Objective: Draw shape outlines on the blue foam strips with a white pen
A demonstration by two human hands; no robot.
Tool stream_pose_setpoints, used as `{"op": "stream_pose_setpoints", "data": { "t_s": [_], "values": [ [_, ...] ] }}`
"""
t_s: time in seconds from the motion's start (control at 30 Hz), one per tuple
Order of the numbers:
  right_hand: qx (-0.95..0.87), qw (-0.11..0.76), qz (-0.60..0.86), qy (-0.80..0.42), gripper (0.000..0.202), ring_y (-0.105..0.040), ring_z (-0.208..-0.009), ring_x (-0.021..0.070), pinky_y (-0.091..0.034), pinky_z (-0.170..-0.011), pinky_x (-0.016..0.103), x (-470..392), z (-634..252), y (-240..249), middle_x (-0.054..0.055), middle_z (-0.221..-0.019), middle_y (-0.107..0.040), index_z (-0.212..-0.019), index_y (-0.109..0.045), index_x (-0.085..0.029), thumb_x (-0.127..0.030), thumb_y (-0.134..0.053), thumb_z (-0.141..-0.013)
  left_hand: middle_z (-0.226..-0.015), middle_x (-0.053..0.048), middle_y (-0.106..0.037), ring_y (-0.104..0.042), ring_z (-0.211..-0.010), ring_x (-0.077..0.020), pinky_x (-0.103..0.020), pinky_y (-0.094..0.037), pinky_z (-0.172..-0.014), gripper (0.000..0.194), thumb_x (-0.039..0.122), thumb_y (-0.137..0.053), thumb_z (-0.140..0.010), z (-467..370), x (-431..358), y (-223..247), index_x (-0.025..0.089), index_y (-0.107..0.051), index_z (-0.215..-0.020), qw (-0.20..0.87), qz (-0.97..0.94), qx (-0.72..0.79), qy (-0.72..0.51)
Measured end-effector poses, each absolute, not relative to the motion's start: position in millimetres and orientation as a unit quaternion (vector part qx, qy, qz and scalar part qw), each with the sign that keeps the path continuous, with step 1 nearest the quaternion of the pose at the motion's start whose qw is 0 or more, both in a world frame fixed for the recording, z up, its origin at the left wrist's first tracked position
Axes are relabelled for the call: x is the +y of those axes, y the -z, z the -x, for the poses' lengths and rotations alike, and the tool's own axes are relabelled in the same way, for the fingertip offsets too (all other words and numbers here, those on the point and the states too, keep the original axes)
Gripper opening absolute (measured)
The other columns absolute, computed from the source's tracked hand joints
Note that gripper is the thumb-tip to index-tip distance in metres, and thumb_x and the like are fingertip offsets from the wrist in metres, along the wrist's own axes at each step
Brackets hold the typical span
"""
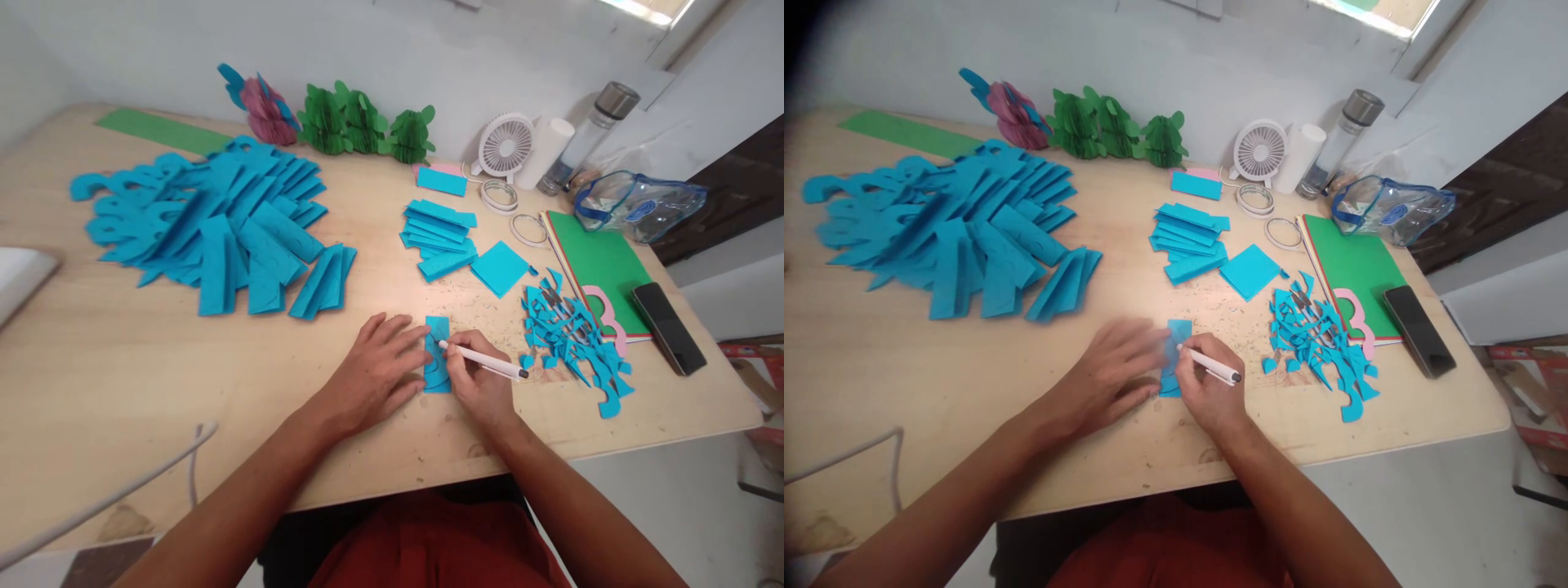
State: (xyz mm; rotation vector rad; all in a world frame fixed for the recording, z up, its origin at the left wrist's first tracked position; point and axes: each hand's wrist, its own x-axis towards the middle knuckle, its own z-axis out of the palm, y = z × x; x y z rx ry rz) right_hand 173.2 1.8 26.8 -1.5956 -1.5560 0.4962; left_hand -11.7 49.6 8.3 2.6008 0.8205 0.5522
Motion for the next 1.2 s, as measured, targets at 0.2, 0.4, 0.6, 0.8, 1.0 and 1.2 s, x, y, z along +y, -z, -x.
{"op": "stream_pose_setpoints", "data": {
  "t_s": [0.2, 0.4, 0.6, 0.8, 1.0, 1.2],
  "values": [
    [-0.614, 0.414, 0.641, -0.2, 0.012, -0.053, -0.054, 0.0119, -0.041, -0.053, 0.024, 1.8, -172.9, -26.9, -0.002, -0.065, -0.062, -0.078, -0.061, -0.021, -0.021, -0.051, -0.085, -0.139, -0.01, -0.056, -0.043, -0.13, -0.0336, -0.058, -0.029, -0.11, 0.025, 0.025, -0.055, -0.089, 11.8, 49.4, -8.1, 0.024, -0.064, -0.113, 0.175, -0.921, 0.289, -0.193],
    [-0.612, 0.417, 0.639, -0.209, 0.013, -0.055, -0.056, 0.0124, -0.042, -0.054, 0.024, 1.0, -173.6, -25.9, -0.001, -0.066, -0.063, -0.078, -0.061, -0.021, -0.021, -0.051, -0.086, -0.139, -0.009, -0.056, -0.043, -0.131, -0.033, -0.058, -0.028, -0.111, 0.026, 0.025, -0.055, -0.089, 11.8, 49.2, -7.8, 0.025, -0.064, -0.113, 0.173, -0.922, 0.29, -0.19],
    [-0.61, 0.419, 0.636, -0.218, 0.012, -0.055, -0.055, 0.0121, -0.042, -0.053, 0.024, 0.4, -173.9, -24.2, -0.001, -0.066, -0.063, -0.078, -0.06, -0.021, -0.021, -0.051, -0.086, -0.14, -0.01, -0.055, -0.044, -0.13, -0.0344, -0.059, -0.029, -0.11, 0.027, 0.025, -0.054, -0.089, 11.8, 49.1, -7.9, 0.023, -0.063, -0.114, 0.173, -0.921, 0.291, -0.192],
    [-0.607, 0.417, 0.636, -0.23, 0.011, -0.056, -0.057, 0.0127, -0.044, -0.055, 0.024, 0.8, -174.3, -24.1, -0.001, -0.066, -0.063, -0.078, -0.06, -0.021, -0.021, -0.051, -0.085, -0.14, -0.01, -0.055, -0.044, -0.131, -0.0345, -0.06, -0.028, -0.111, 0.028, 0.025, -0.055, -0.089, 11.5, 49.0, -7.0, 0.024, -0.063, -0.115, 0.172, -0.921, 0.29, -0.197],
    [-0.615, 0.416, 0.627, -0.235, 0.012, -0.058, -0.058, 0.0133, -0.044, -0.055, 0.025, 1.1, -174.4, -24.6, 0.0, -0.068, -0.065, -0.08, -0.061, -0.021, -0.022, -0.051, -0.085, -0.14, -0.01, -0.055, -0.044, -0.13, -0.0345, -0.059, -0.029, -0.11, 0.028, 0.025, -0.055, -0.089, 11.5, 49.0, -7.2, 0.024, -0.063, -0.116, 0.172, -0.921, 0.29, -0.195],
    [-0.634, 0.406, 0.617, -0.229, 0.012, -0.06, -0.06, 0.0135, -0.045, -0.055, 0.024, 2.4, -174.1, -25.5, 0.001, -0.071, -0.068, -0.082, -0.062, -0.021, -0.022, -0.051, -0.086, -0.139, -0.011, -0.056, -0.044, -0.13, -0.0346, -0.059, -0.03, -0.11, 0.03, 0.024, -0.056, -0.088, 11.5, 49.1, -7.2, 0.024, -0.062, -0.117, 0.173, -0.921, 0.289, -0.196]
  ]
}}
